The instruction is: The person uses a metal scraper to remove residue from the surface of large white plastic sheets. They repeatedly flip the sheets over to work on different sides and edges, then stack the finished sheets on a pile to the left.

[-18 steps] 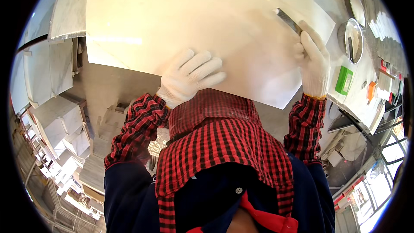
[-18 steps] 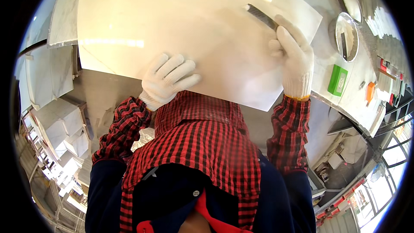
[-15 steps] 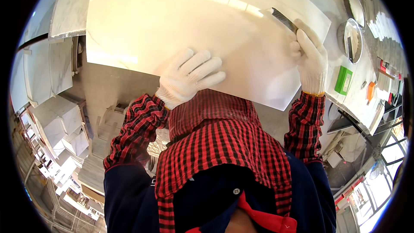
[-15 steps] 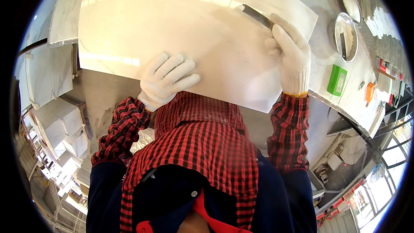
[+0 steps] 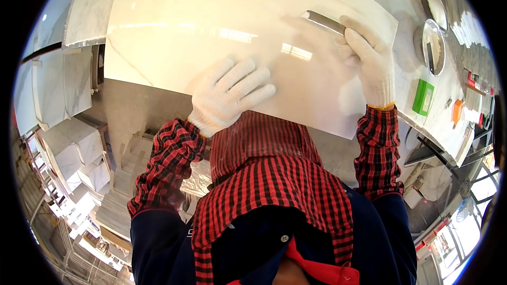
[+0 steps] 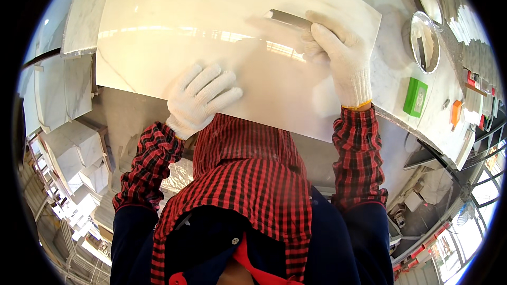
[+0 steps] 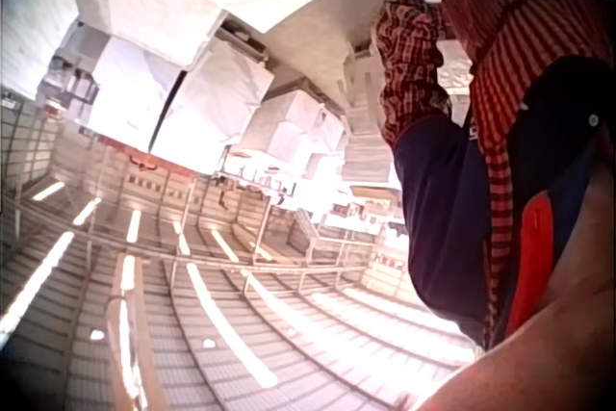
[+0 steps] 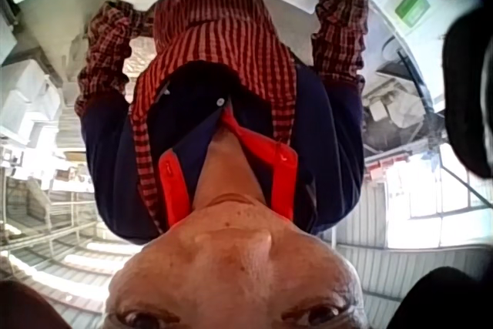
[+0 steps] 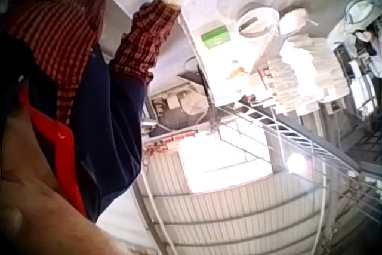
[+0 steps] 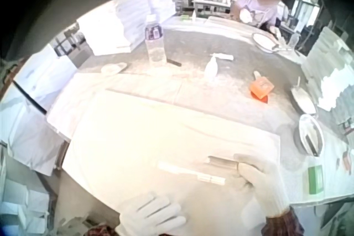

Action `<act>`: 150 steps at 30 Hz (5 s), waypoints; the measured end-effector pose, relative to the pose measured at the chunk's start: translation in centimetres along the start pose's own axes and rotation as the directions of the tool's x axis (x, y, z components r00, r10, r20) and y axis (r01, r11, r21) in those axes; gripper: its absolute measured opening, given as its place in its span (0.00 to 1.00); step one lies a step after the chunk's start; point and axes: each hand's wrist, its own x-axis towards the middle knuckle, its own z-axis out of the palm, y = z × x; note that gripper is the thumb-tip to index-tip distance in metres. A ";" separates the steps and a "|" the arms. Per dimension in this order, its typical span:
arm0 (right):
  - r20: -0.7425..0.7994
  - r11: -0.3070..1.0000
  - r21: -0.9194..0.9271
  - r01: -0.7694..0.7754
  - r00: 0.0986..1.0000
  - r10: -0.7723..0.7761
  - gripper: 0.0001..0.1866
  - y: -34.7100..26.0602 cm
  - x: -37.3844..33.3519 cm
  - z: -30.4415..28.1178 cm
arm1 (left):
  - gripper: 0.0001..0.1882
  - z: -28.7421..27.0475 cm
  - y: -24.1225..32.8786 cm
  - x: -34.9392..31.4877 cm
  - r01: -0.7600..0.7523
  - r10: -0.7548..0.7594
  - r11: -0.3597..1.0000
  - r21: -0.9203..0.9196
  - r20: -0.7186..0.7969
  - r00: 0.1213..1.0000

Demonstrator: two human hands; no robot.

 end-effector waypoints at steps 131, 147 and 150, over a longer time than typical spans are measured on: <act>-0.344 0.667 -0.693 0.273 0.688 -0.639 0.13 1.3 0.7 0.1 | 0.40 4.5 -22.4 17.5 0.574 -0.648 0.664 -0.479 0.014 0.761; -0.412 0.687 -0.685 0.243 0.649 -0.640 0.14 2.3 1.1 -0.4 | 0.20 8.7 -23.1 25.9 0.458 -0.537 0.695 -0.554 0.024 0.843; -0.411 0.688 -0.684 0.243 0.650 -0.639 0.14 2.8 1.1 -0.7 | 0.25 6.2 -21.4 21.5 0.423 -0.540 0.585 -0.692 0.057 0.840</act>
